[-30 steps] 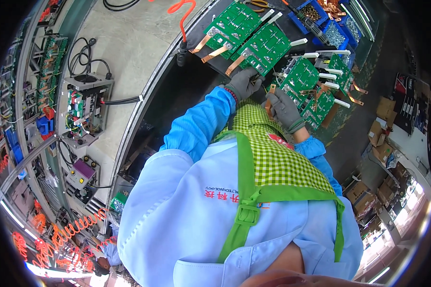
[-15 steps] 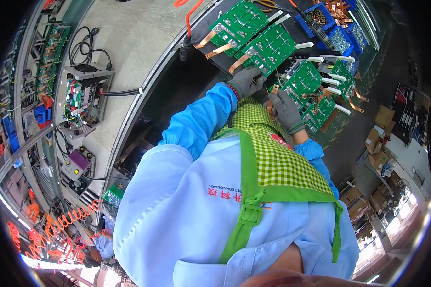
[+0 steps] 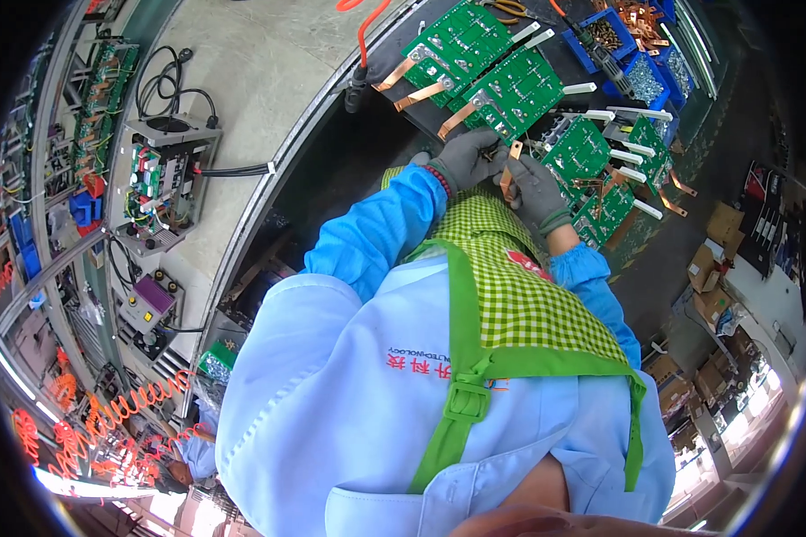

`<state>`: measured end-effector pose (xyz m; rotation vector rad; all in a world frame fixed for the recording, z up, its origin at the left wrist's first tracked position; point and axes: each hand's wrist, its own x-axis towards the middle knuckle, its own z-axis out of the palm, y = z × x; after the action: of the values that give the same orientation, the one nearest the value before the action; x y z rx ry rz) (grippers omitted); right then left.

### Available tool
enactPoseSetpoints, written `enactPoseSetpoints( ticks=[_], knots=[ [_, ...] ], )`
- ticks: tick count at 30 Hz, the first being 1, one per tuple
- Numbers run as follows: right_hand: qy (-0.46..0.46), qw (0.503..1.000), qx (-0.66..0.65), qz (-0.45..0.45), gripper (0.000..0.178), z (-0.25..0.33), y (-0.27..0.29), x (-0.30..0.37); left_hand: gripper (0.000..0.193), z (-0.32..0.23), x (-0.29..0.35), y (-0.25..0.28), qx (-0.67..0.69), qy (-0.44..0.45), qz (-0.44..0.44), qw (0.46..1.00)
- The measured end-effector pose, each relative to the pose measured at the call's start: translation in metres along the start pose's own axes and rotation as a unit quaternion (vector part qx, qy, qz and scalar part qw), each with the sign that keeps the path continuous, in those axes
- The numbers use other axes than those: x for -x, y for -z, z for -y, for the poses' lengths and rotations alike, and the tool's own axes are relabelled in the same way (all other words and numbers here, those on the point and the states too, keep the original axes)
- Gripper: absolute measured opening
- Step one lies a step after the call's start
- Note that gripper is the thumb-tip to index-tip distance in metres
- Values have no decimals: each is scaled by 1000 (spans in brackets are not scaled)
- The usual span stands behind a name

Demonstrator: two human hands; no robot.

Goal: The recorder is assembling copper strips and components onto circuit board panels at a factory workbench.

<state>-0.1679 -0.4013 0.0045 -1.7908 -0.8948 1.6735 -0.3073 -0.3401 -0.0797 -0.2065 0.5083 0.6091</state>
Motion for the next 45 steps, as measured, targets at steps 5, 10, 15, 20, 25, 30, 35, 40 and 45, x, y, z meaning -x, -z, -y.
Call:
enactPoseSetpoints(
  ticks=[5, 10, 15, 20, 25, 30, 35, 40, 45],
  knots=[
    [-63, 997, -52, 4, 34, -2, -7, -23, 22, 2, -23, 52, -214, -87, 48, 972],
    [-93, 988, -126, -6, 31, -6, -17, -31, 15, -15, 13, -10, -149, 5, -16, 989],
    [120, 980, 154, -39, 27, -34, -5, -40, 32, -19, 14, -8, -819, -347, 89, 448],
    [114, 907, 403, 49, 17, 41, 31, 9, 18, -11, 8, -29, -617, -159, -20, 771],
    [340, 865, 365, -56, 24, 99, 194, 39, 26, -15, 13, -32, -479, -26, -142, 866],
    [98, 939, 236, -230, 33, 107, 374, 7, 22, -16, 14, -34, -422, -18, -150, 894],
    [-20, 830, 521, -196, 36, 33, 462, -114, 23, -15, 15, -40, -450, -25, -200, 870],
    [3, 750, 652, -115, 44, -34, 450, -169, 21, -11, 10, -41, -429, -33, -213, 877],
    [-49, 802, 571, -167, 43, -81, 473, -202, 20, -14, 17, -42, -410, -41, -242, 879]
  ],
)
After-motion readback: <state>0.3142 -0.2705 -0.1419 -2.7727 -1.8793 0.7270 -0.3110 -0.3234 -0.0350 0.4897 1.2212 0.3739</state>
